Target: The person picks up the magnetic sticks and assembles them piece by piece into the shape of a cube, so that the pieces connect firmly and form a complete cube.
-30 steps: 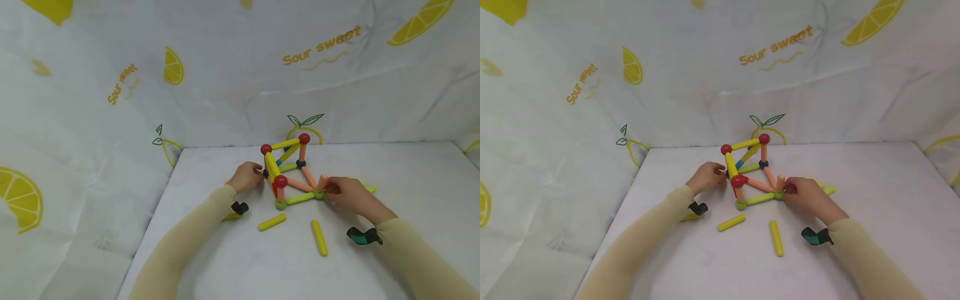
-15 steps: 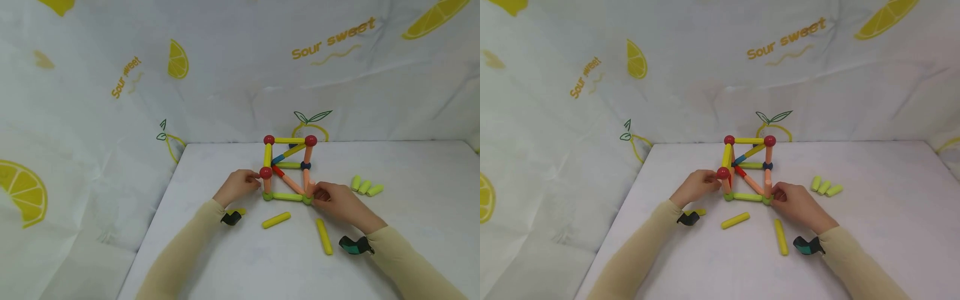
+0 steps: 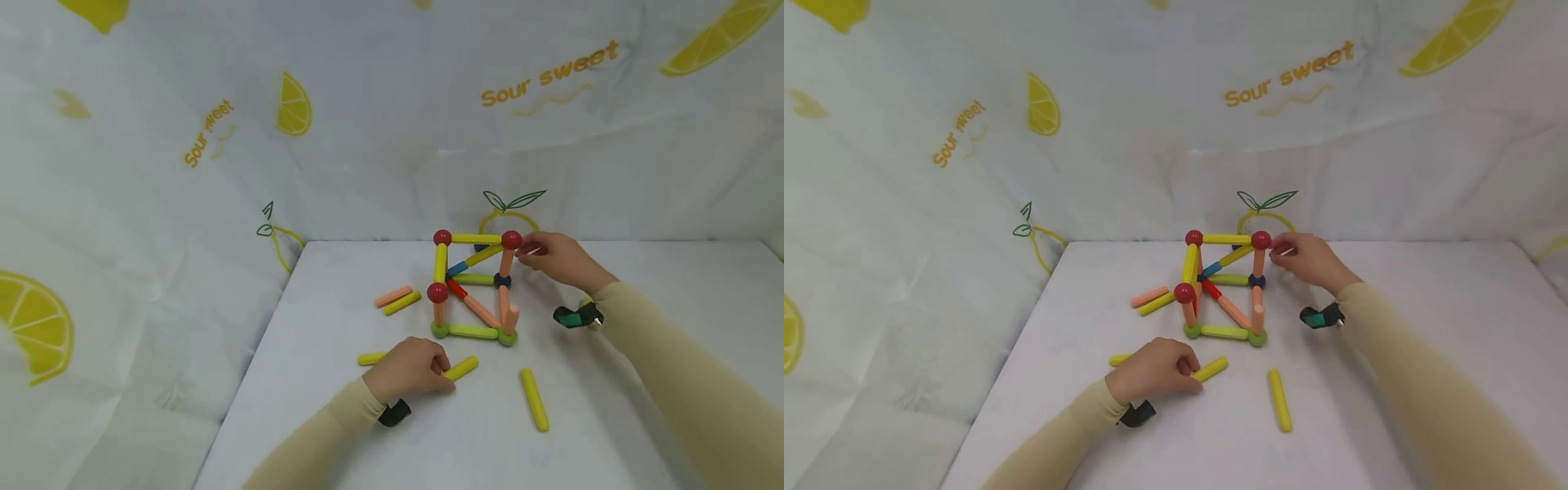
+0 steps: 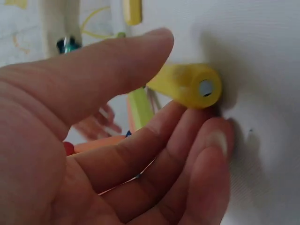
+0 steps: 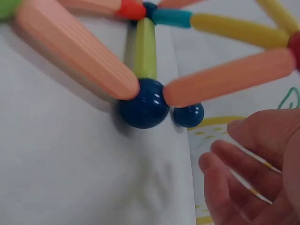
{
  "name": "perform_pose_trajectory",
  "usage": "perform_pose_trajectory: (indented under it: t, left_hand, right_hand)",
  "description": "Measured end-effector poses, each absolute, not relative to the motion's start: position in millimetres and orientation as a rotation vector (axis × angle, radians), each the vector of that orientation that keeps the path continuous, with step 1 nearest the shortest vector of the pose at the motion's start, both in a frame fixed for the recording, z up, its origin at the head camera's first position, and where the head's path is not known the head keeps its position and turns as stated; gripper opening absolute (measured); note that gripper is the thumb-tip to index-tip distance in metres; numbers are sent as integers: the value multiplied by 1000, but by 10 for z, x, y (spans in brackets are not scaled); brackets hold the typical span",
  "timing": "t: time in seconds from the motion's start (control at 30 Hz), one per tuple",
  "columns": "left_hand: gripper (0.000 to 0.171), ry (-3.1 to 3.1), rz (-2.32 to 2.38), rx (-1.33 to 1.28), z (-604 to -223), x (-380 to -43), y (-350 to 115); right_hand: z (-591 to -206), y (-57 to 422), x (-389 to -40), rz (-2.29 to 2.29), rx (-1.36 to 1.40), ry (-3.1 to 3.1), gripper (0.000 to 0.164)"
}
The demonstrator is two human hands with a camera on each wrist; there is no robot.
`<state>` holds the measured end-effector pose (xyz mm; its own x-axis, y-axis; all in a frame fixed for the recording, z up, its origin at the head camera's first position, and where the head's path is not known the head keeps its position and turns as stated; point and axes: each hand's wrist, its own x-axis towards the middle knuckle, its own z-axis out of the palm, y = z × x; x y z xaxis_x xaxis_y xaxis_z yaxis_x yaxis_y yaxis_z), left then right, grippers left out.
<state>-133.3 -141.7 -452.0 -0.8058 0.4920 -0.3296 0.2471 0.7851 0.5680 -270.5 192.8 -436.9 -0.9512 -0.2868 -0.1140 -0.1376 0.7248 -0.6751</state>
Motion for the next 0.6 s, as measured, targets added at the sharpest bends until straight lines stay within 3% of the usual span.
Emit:
perform_pose_trajectory:
  t: [0.23, 0.43, 0.6]
  left_hand:
    - [17, 2569, 635, 610, -4589, -1345, -1392]
    - [16, 2543, 617, 626, -4585, -1327, -1332]
    - [15, 2542, 617, 603, -4582, -1327, -1351]
  right_hand:
    - [-4446, 1757, -3354, -904, -634, 2720, 42]
    - [-4483, 1741, -3445, -754, -927, 2775, 32]
    - [-4500, 1698, -3434, -706, -883, 2781, 25]
